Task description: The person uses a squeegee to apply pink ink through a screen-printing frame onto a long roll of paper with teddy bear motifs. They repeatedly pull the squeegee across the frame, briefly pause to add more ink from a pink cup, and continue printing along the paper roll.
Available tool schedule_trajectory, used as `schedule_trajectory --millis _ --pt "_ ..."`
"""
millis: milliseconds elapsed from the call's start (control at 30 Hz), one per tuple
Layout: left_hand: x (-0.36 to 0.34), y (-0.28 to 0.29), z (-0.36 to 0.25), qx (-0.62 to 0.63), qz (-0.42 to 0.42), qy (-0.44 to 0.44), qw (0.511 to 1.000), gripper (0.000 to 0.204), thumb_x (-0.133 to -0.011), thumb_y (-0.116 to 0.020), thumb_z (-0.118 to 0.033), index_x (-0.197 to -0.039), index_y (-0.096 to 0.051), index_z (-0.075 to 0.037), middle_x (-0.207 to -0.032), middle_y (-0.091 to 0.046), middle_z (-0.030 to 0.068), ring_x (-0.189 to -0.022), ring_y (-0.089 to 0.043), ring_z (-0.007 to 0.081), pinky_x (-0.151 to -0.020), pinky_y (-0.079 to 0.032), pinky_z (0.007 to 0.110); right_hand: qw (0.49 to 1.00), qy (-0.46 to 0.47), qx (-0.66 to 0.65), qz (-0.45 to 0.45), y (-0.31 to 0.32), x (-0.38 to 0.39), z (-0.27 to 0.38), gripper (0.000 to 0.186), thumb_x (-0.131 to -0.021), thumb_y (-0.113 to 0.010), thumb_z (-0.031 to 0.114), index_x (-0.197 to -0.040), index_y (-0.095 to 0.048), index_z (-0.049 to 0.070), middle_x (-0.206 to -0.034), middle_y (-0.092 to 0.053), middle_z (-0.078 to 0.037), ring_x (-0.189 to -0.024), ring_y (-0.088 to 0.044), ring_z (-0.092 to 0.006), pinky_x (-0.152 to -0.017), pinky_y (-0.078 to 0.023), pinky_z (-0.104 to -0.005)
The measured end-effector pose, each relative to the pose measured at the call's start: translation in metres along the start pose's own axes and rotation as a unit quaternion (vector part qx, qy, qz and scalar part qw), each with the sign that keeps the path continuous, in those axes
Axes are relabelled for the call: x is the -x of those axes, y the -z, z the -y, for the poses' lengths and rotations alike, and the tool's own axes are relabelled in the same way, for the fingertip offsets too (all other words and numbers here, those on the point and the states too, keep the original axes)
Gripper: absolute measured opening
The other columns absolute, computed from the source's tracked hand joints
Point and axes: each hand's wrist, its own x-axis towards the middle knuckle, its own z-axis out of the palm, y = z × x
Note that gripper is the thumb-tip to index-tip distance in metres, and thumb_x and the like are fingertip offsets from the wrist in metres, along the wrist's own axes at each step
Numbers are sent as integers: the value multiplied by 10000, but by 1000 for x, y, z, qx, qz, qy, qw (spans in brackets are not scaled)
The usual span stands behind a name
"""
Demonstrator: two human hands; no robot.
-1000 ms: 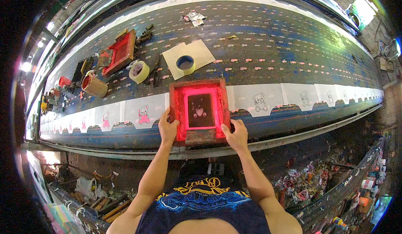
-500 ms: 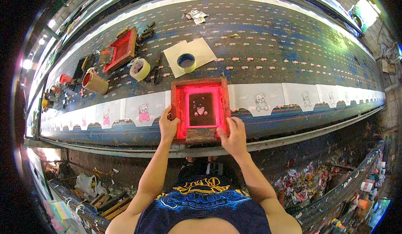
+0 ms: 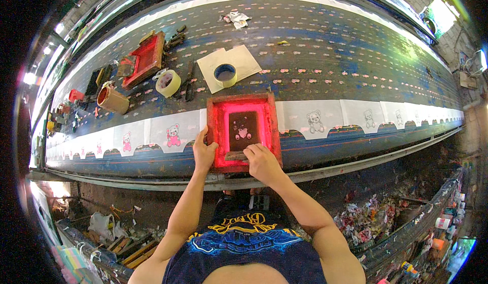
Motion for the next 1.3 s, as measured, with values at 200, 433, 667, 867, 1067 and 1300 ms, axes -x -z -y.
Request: schedule_trajectory --millis 200,433,667,867,1067,1300 --pt "1 0 -3 -10 -3 0 1000 655 -758 -713 -16 -1403 -597 17 -1339 -642 207 -1261 -614 380 -1084 -476 429 1000 6 -3 -4 13 14 10 296 -759 -619 -19 -1054 -647 -11 -1089 -663 -161 -1061 -635 -351 -956 -523 -443" --pt "4 0 -1 -28 -10 -12 999 655 -750 -720 -3 -1394 -604 -1 -1290 -649 196 -1216 -633 380 -1047 -501 427 996 24 35 -81 -15 -18 -21 278 -750 -630 -48 -1024 -662 -12 -1072 -674 -167 -1065 -640 -362 -960 -527 -448" --pt "2 0 -2 -17 -8 -2 1000 667 -746 -731 -6 -1401 -603 -5 -1286 -649 199 -1201 -640 381 -1036 -509 432 995 22 25 -91 -10 -103 -72 238 -759 -729 -33 -990 -685 6 -1046 -696 -155 -1031 -656 -367 -905 -542 -449" --pt "2 1 -5 -33 -4 7 999 671 -745 -737 -24 -1403 -605 -15 -1292 -648 199 -1204 -636 389 -1039 -503 449 996 13 28 -84 -2 -128 -81 188 -790 -730 29 -974 -697 9 -1004 -694 -168 -1007 -651 -380 -913 -528 -460" --pt "3 0 -3 -34 -5 13 999 673 -742 -743 -36 -1401 -608 -20 -1309 -645 200 -1238 -621 384 -1072 -485 453 997 33 14 -70 -13 -69 -54 196 -783 -638 -13 -976 -670 -6 -1010 -685 -174 -1015 -646 -385 -919 -526 -466" --pt "3 0 -6 -33 -6 9 999 678 -746 -748 -47 -1407 -599 -16 -1343 -640 194 -1264 -609 380 -1087 -474 446 998 29 38 -27 -9 13 -1 287 -770 -621 11 -1055 -653 2 -1091 -658 -154 -1077 -624 -345 -984 -507 -435"
